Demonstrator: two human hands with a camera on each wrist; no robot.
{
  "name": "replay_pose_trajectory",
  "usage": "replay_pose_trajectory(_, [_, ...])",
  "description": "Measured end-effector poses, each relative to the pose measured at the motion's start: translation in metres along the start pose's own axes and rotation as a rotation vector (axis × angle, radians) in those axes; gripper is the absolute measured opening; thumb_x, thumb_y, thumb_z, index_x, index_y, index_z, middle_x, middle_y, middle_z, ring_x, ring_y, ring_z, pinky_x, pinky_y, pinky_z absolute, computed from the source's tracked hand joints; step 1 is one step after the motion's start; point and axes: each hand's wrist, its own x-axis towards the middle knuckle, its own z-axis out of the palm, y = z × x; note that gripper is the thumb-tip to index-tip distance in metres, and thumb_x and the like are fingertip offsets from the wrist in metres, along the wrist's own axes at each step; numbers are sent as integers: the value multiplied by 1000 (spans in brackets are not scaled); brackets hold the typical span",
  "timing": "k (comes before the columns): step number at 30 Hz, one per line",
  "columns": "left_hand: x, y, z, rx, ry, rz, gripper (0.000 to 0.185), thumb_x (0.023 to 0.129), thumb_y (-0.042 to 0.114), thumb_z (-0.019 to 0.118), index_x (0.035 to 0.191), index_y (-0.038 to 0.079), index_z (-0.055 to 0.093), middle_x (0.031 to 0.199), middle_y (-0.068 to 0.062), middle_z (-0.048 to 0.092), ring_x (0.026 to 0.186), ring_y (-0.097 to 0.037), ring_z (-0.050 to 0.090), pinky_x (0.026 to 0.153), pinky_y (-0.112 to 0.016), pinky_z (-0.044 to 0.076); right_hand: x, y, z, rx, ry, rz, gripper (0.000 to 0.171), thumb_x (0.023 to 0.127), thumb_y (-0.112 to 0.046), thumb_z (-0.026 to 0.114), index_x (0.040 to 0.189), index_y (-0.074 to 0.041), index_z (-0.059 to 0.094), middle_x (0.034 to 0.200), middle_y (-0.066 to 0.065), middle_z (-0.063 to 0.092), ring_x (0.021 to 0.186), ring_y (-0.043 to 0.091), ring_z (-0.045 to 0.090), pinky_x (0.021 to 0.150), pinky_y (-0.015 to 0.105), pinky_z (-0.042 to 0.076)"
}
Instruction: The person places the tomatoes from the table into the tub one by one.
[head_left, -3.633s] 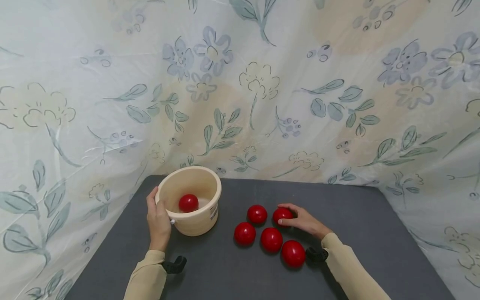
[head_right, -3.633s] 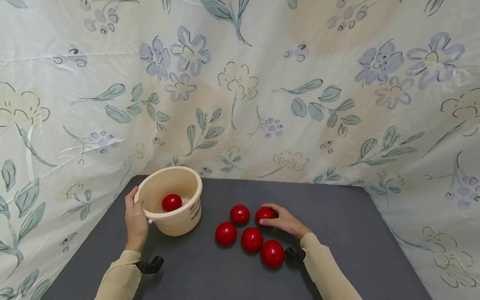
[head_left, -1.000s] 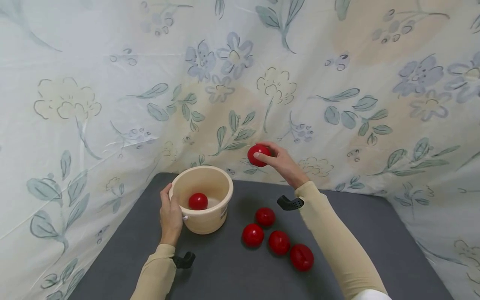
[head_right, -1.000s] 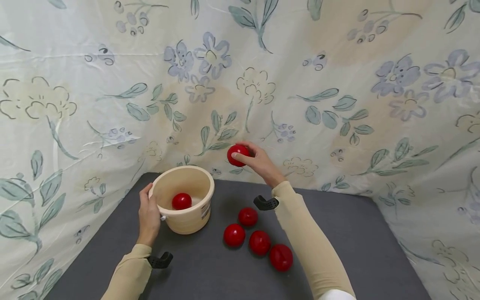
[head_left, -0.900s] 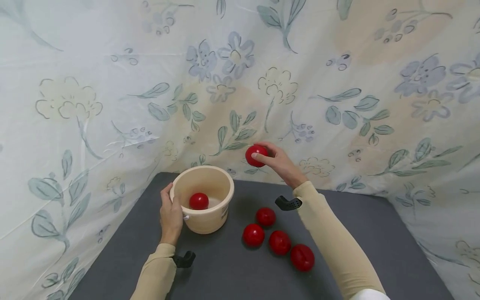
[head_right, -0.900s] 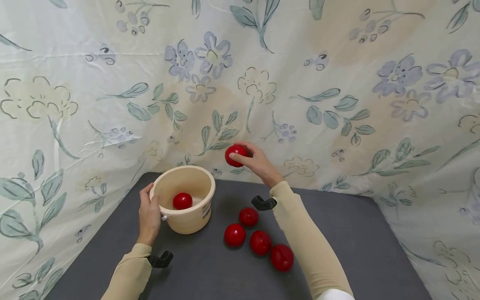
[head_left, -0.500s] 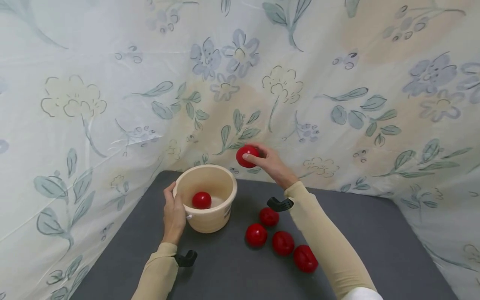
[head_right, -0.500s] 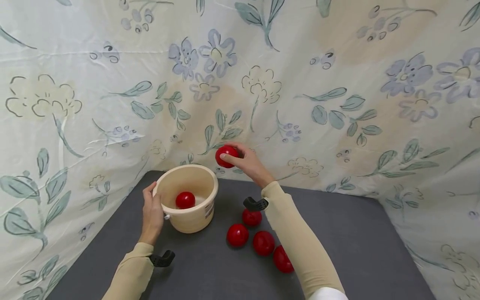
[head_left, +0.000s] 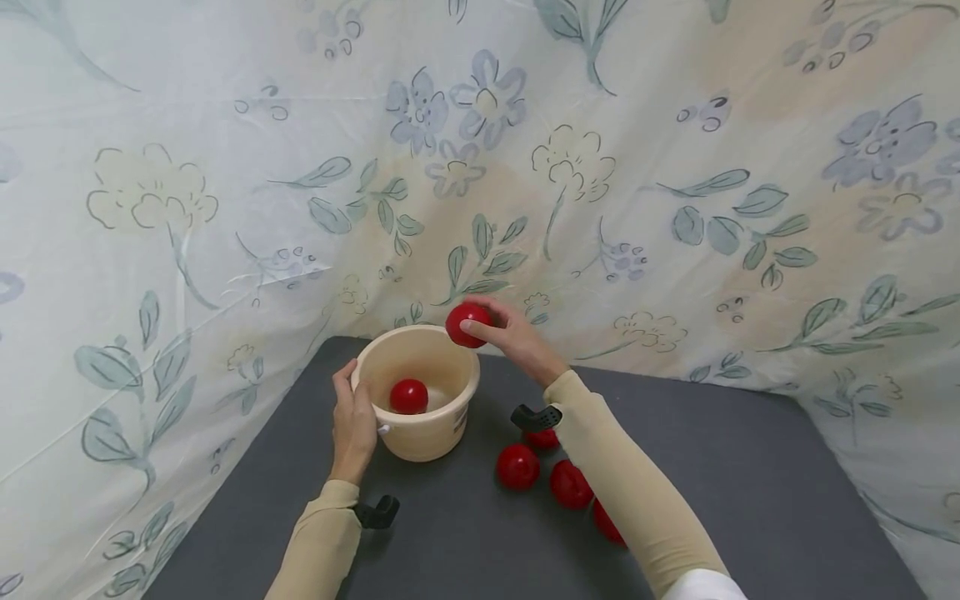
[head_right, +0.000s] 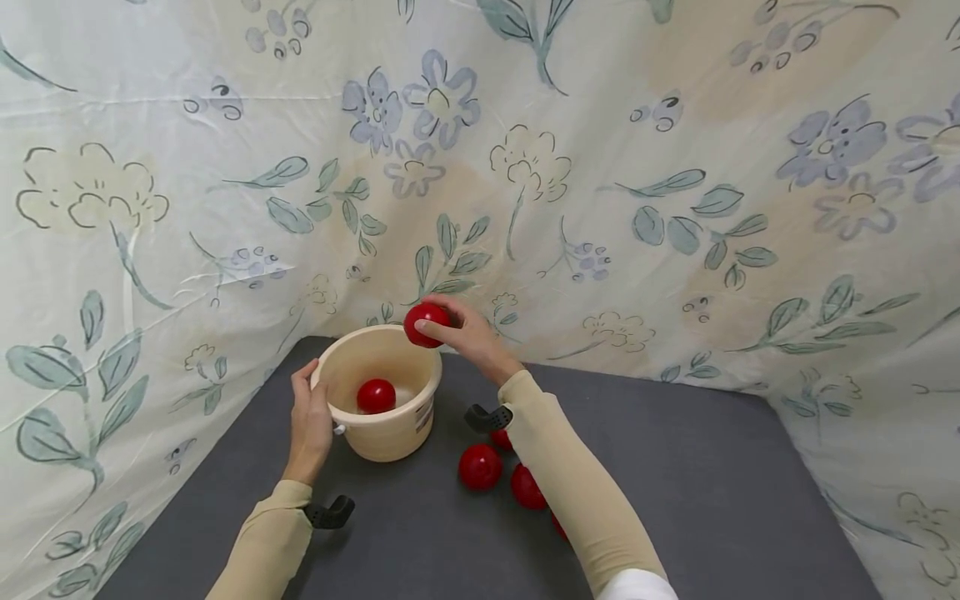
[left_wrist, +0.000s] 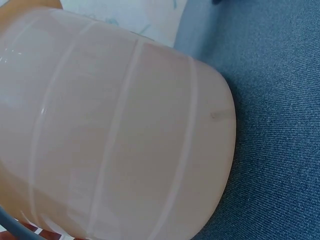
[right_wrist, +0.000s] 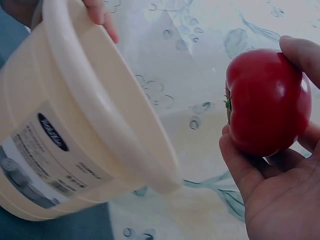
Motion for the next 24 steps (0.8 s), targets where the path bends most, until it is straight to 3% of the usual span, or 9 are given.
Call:
replay_pose_trajectory(8, [1, -1, 1, 5, 7, 10, 53, 105, 43, 27, 156, 28, 28, 158, -15, 44, 133, -40, 55, 108, -65, 40, 2, 11, 14, 5, -27, 10, 53, 93, -31, 70, 143, -25, 54, 140, 3, 60, 128, 26, 57, 106, 45, 51])
replay_pose_trajectory(14, [1, -1, 2, 0, 3, 4, 52, 106, 42, 28, 156, 29, 27, 160, -14, 42, 132, -40, 55, 108, -64, 42, 2, 19, 20, -28, -32, 21, 58, 92, -31, 71, 146, -19, 52, 140, 4, 60, 128, 26, 57, 106, 45, 52])
replay_pose_trajectory(21, [1, -2, 3, -8, 2, 12, 51, 106, 42, 28, 156, 29, 27, 158, -14, 43, 127, -40, 59, 102, -62, 47, 1, 28, 22, -29, -31, 55, 55, 92, -36, 71, 143, -28, 53, 140, 1, 60, 128, 24, 57, 106, 45, 51])
replay_pose_trajectory(24, [2, -2, 3, -6, 5, 18, 52, 106, 42, 28, 156, 28, 27, 158, -15, 44, 124, -40, 60, 99, -60, 49, 1, 30, 23, -20, -29, 64, 56, 92, -36, 72, 144, -27, 52, 140, 1, 60, 128, 24, 57, 106, 45, 51])
